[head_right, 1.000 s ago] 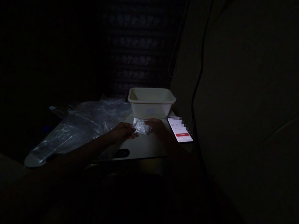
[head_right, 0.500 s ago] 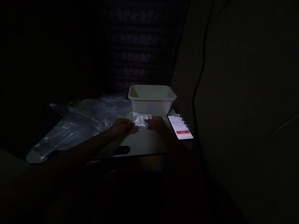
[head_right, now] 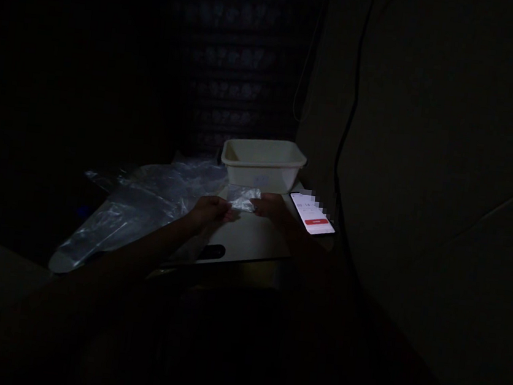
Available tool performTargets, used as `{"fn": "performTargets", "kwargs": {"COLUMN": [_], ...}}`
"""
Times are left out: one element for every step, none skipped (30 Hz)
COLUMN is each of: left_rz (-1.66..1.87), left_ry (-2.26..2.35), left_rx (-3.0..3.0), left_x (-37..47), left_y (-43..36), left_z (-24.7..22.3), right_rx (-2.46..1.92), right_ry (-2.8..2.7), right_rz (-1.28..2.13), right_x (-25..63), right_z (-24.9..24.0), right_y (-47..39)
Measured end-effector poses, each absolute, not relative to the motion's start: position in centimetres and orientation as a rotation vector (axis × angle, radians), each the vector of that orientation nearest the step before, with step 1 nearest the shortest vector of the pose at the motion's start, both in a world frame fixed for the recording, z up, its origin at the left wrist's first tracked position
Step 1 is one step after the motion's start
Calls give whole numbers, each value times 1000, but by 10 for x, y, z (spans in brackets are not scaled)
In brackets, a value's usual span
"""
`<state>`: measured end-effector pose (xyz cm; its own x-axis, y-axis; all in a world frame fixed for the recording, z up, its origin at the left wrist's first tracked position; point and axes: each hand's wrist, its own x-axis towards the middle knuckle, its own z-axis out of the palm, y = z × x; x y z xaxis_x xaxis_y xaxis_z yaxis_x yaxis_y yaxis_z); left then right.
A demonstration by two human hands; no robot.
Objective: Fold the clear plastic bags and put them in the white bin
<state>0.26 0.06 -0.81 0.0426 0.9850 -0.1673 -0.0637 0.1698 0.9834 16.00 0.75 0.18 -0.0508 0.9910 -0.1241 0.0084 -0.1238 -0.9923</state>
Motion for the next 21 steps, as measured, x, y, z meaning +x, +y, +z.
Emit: {"fn": "performTargets", "kwargs": {"left_rz": [1090,1090,1086,1083,1080,1078,1073,1067,1063,1060,1064,1081,1109,1143,1182,1214,1245,1282,1319,1357,1388], "left_ry": [1208,1206,1204,1199,1192,1185,1183,1188,1201,1221,1248,1281,1314,1347,1377,1402,1430,1459,1489,1523,1550], "left_rx": [1058,1061,1061,1059,1057,1056,1055,1056,1063,1075,1094,1116,1142,1175,1212,1260,1314,1362,1395,1420,1438], "left_x": [2,2,2,2,2,2,2,1,0,-2,-5,-8,-12,-16,-20,-25,-29,-32,-35,-36,-36], "left_y": [1,1,1,1,0,0,0,-1,0,0,2,4,6,10,14,18,24,30,37,44,52], "left_z": [-8,-8,-8,-8,-8,-8,-8,-8,-9,-9,-10,-10,-9,-8,-6,-4,0,4,8,13,18], "right_rx": [-1279,-1283,-1291,-1303,-1314,-1326,-1337,-1354,-1370,-1381,-1386,-1387,-1386,-1383,-1380,-1377,-1369,-1352,-1331,-1306,-1286], "right_ry": [-1191,-1198,-1209,-1224,-1245,-1273,-1306,-1336,-1367,-1398,-1436,-1474,-1509,-1540,-1568,-1587,-1598,-1600,-1599,-1590,-1573], "right_rz": [1334,1323,1307,1286,1261,1233,1201,1168,1129,1081,1039,1003,973,951,933,917,903,890,885,881,867], "right_x": [160,160,159,159,158,158,158,158,159,160,162,164,166,168,170,172,174,175,177,178,179], "right_z": [2,3,4,4,5,6,7,8,10,11,12,13,14,15,17,20,24,29,36,43,51], "right_y": [7,7,6,6,6,6,6,6,6,6,7,7,7,8,9,10,11,12,14,17,20]}}
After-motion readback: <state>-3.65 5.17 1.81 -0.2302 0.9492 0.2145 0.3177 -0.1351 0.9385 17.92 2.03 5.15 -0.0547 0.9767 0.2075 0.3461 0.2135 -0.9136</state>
